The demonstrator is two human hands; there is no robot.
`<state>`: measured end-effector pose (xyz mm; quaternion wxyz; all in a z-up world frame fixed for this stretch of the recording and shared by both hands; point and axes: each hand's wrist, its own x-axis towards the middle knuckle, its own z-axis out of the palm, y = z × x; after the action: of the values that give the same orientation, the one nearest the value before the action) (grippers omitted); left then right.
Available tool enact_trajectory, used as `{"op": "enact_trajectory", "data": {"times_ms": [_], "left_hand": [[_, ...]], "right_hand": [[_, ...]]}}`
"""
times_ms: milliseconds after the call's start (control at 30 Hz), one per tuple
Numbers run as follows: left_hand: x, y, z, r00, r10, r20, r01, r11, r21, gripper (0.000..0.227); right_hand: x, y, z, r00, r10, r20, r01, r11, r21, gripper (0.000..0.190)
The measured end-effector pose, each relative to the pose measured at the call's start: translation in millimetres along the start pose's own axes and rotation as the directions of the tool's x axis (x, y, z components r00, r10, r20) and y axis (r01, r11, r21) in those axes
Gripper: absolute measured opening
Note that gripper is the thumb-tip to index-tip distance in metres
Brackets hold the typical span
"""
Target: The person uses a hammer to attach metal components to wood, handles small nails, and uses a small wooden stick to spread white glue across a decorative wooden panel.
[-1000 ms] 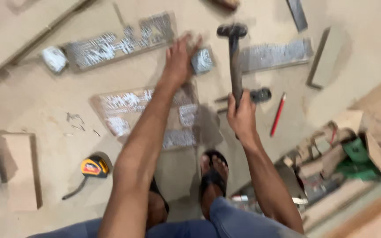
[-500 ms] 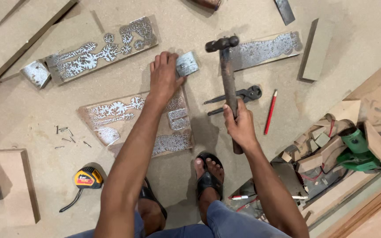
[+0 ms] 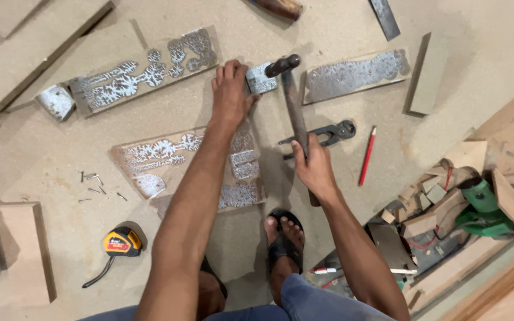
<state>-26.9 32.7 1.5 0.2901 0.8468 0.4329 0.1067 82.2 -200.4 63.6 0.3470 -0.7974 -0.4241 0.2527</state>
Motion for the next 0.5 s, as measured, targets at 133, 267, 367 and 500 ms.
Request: {"op": "enact_trajectory", "data": {"times_ms": [133,267,367,500], "left_hand": [[-5,3,1,1.0,-0.009,-0.022,0.009,1.0,-0.003,0.076],[-3,5,-3,1.0,-0.027,0.012,0.027,0.999,0.032,0.072],[1,12,-4,0.998,-0.061,0.027,0.06,0.997,0.039,0.077],[-1,4,3,0.999,-0.026,-0.026,0.026,1.0,0.017,0.077]], "right_hand": [[-2,-22,-11,0.989,0.132,-0.073,-0.124,0.987,0.103,0.026],[2,-20,4,0.999,0.05,-0.009,-0.05,0.998,0.032,0.023],[6,-23,2,1.0,-0.014,-0.011,0.013,1.0,-0.019,0.023],[-14,-31,-14,0.987,0.119,-0.11,-0.108,0.989,0.102,0.023]]}}
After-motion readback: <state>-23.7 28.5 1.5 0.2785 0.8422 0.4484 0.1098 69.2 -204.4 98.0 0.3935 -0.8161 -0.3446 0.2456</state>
